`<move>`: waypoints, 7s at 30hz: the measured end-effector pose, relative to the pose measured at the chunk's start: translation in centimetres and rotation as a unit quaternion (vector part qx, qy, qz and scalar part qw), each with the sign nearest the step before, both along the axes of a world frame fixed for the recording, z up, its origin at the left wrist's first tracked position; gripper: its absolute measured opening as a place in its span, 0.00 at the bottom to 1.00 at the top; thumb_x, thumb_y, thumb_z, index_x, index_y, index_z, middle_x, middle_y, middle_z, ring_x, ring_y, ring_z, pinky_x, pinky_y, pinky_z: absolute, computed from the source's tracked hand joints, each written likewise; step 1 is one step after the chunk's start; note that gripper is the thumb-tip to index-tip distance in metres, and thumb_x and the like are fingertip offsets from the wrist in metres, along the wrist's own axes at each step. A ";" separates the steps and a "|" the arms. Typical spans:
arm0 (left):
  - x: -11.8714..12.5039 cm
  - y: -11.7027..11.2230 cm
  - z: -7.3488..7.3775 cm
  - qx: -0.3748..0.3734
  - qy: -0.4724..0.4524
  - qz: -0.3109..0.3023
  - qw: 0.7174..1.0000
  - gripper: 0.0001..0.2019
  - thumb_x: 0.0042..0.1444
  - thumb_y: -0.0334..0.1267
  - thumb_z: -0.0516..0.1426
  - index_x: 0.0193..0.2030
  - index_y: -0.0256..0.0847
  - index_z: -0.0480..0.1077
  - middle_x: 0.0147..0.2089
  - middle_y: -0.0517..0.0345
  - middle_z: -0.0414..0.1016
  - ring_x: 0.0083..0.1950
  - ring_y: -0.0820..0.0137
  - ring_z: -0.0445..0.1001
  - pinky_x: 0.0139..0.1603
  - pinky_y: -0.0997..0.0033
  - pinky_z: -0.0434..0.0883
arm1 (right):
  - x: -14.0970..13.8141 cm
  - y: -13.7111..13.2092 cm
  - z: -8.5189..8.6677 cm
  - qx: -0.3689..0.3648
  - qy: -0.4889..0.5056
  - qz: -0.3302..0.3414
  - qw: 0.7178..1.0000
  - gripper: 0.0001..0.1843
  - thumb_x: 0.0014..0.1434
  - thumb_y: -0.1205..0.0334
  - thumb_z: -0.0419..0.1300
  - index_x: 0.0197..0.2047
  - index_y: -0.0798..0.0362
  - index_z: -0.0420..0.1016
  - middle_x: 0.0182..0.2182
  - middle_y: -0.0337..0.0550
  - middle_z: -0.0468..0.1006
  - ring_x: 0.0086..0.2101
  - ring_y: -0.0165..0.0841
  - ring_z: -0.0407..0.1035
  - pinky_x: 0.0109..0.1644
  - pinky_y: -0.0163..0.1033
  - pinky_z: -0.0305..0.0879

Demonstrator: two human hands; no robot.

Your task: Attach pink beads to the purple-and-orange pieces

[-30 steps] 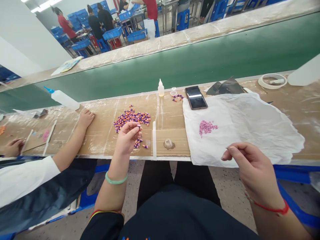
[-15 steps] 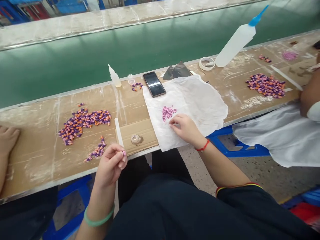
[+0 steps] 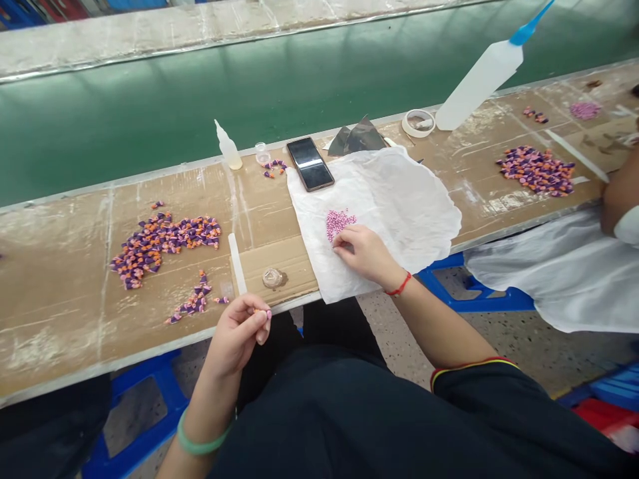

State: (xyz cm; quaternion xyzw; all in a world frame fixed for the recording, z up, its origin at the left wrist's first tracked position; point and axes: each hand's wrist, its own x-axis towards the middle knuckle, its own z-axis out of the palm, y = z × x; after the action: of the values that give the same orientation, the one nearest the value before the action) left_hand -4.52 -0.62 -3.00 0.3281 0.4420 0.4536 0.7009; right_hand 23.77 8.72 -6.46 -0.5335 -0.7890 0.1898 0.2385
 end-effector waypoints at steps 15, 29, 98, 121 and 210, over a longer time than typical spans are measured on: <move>0.9 -0.5 -0.4 -0.019 0.032 -0.025 0.999 0.17 0.46 0.47 0.70 0.28 0.39 0.70 0.19 0.65 0.69 0.16 0.79 0.60 0.18 0.77 0.58 | -0.1 1.3 0.2 0.031 -0.090 0.103 0.990 0.08 0.59 0.72 0.54 0.29 0.52 0.68 0.31 0.50 0.73 0.36 0.43 0.63 0.44 0.49 0.62; 6.9 2.2 1.1 0.178 0.248 -0.036 0.951 0.06 0.56 0.39 0.60 0.31 0.40 0.75 0.25 0.57 0.75 0.25 0.71 0.70 0.25 0.72 0.67 | -2.5 -4.2 5.2 0.033 0.110 0.124 0.986 0.09 0.66 0.69 0.52 0.34 0.49 0.60 0.31 0.42 0.68 0.35 0.38 0.62 0.42 0.45 0.60; -2.0 -1.7 -1.2 0.060 0.155 0.029 0.986 0.09 0.48 0.39 0.67 0.28 0.37 0.73 0.20 0.63 0.72 0.20 0.77 0.68 0.22 0.78 0.66 | -12.7 1.8 7.2 -0.007 -0.260 0.310 0.915 0.11 0.57 0.68 0.57 0.24 0.52 0.64 0.21 0.41 0.66 0.24 0.31 0.53 0.30 0.38 0.46; 0.1 -1.6 2.6 0.061 -0.028 0.077 0.995 0.19 0.43 0.48 0.73 0.31 0.38 0.73 0.28 0.57 0.83 0.24 0.69 0.81 0.24 0.75 0.79 | -10.3 -3.9 10.3 -0.313 0.219 0.254 0.889 0.07 0.64 0.62 0.56 0.33 0.52 0.66 0.26 0.37 0.74 0.27 0.28 0.67 0.30 0.33 0.65; -12.7 7.8 -0.7 0.233 0.684 0.048 0.689 0.10 0.60 0.29 0.55 0.39 0.40 0.78 0.43 0.51 0.78 0.49 0.60 0.73 0.56 0.55 0.68 | -4.2 -2.8 6.1 -0.062 0.174 0.094 0.978 0.08 0.65 0.54 0.56 0.37 0.44 0.75 0.36 0.40 0.82 0.37 0.38 0.78 0.38 0.44 0.75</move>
State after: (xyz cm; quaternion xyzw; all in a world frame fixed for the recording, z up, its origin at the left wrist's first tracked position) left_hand -17.21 7.20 -3.68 0.6788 0.6943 0.2248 0.0824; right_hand 19.56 5.94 -0.40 -0.4295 -0.7685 0.3500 0.3199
